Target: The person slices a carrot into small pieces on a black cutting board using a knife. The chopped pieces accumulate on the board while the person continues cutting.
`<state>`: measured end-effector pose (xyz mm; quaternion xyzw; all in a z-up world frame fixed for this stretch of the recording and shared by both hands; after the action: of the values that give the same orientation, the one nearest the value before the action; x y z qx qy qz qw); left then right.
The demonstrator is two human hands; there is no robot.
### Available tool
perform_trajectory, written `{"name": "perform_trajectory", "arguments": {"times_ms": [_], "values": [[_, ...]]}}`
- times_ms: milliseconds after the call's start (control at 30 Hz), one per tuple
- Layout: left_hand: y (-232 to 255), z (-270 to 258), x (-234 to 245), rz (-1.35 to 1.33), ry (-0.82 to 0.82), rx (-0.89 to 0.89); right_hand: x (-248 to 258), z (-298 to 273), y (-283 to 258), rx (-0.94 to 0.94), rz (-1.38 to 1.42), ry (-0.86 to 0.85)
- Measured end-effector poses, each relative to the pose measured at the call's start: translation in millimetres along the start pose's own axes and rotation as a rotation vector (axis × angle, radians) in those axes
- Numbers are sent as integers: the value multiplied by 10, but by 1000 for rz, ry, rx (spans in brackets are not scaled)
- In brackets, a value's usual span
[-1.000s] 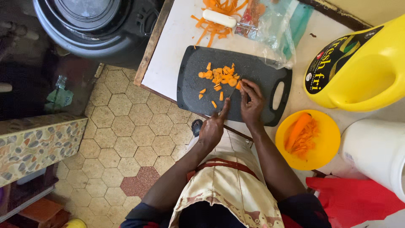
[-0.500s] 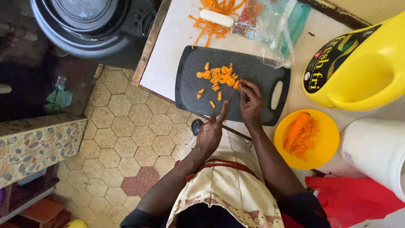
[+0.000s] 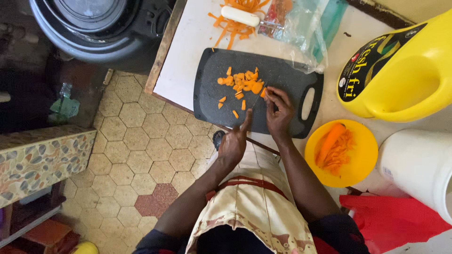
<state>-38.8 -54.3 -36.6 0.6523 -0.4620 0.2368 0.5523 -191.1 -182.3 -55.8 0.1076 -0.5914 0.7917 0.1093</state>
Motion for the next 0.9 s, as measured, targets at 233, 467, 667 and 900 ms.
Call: {"name": "perform_trajectory", "arguments": {"times_ms": [233, 467, 667, 900], "values": [[172, -127, 209, 23, 3, -12, 38, 24, -163, -66, 69, -27], [109, -35, 39, 12, -27, -10, 36, 18, -197, -75, 10, -37], [26, 11, 43, -9, -27, -3, 50, 2, -84, -86, 60, -77], [206, -103, 296, 28, 27, -34, 74, 7, -208, -78, 79, -73]]}}
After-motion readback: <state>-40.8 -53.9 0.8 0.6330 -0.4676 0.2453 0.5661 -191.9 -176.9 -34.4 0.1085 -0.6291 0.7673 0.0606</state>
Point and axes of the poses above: each hand's wrist, its own z-axis towards the middle knuckle, its own x-axis out of the back of the hand, y = z × x, the point moved 4 cm from there along z, towards the middle knuckle, and after that the axes turned 12 degrees about -x, right-handed, at the moved point
